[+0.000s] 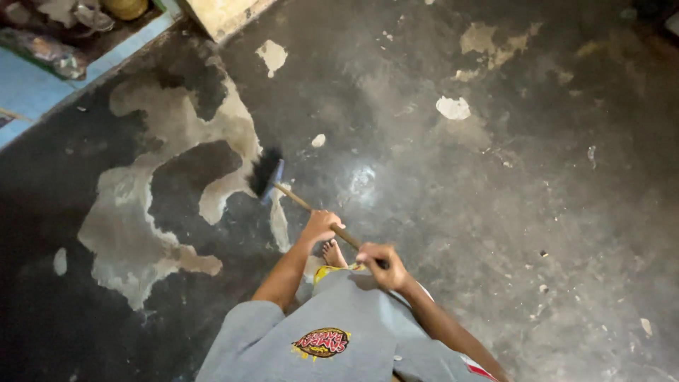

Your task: The person sweeps the floor using a broom, moving between different rooms and areas including a kitchen with a sink and a living area with furniture.

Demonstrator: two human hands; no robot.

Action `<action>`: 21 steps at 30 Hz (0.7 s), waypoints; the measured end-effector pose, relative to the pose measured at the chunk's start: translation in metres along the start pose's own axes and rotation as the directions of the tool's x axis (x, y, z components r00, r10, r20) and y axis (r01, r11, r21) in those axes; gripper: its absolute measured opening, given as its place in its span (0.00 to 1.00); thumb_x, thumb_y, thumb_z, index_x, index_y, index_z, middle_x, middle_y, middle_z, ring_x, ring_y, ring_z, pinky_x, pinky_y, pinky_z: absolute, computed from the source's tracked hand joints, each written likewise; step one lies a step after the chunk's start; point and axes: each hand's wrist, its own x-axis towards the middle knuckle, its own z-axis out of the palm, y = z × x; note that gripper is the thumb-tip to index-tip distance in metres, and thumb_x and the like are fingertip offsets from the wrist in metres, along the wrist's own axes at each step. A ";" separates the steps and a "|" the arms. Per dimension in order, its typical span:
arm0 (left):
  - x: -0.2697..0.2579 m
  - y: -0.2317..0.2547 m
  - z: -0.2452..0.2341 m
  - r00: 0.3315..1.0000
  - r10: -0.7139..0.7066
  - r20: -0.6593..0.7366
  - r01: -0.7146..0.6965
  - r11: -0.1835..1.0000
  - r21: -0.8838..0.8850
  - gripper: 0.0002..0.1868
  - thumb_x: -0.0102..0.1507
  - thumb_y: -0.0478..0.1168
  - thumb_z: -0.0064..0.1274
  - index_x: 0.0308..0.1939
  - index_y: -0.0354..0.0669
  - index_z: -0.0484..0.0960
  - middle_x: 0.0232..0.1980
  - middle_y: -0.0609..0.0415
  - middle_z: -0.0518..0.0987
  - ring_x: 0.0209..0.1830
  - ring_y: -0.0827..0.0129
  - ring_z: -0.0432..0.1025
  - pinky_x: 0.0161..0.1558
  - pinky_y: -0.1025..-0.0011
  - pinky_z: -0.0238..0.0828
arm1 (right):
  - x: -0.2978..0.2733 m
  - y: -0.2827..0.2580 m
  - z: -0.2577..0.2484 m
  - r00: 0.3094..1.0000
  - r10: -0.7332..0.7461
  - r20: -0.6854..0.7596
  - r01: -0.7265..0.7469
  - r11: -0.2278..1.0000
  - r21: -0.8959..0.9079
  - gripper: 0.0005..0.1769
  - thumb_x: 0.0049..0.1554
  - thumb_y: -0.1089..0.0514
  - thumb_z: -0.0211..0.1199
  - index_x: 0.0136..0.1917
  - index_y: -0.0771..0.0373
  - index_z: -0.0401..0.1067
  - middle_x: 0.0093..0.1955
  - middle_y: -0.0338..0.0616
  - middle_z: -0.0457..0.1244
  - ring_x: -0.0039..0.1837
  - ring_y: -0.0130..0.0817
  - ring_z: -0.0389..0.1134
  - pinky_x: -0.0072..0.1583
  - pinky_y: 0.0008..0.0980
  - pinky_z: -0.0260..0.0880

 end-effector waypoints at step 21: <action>0.322 0.080 -0.141 0.951 0.234 -0.200 -0.308 0.713 -0.630 0.16 0.55 0.35 0.53 0.46 0.46 0.84 0.43 0.49 0.85 0.44 0.55 0.83 0.45 0.64 0.78 | 0.229 -0.126 -0.227 0.968 -0.204 -0.147 0.167 0.959 -0.231 0.16 0.64 0.58 0.59 0.37 0.70 0.71 0.34 0.43 0.63 0.37 0.34 0.60 0.40 0.38 0.60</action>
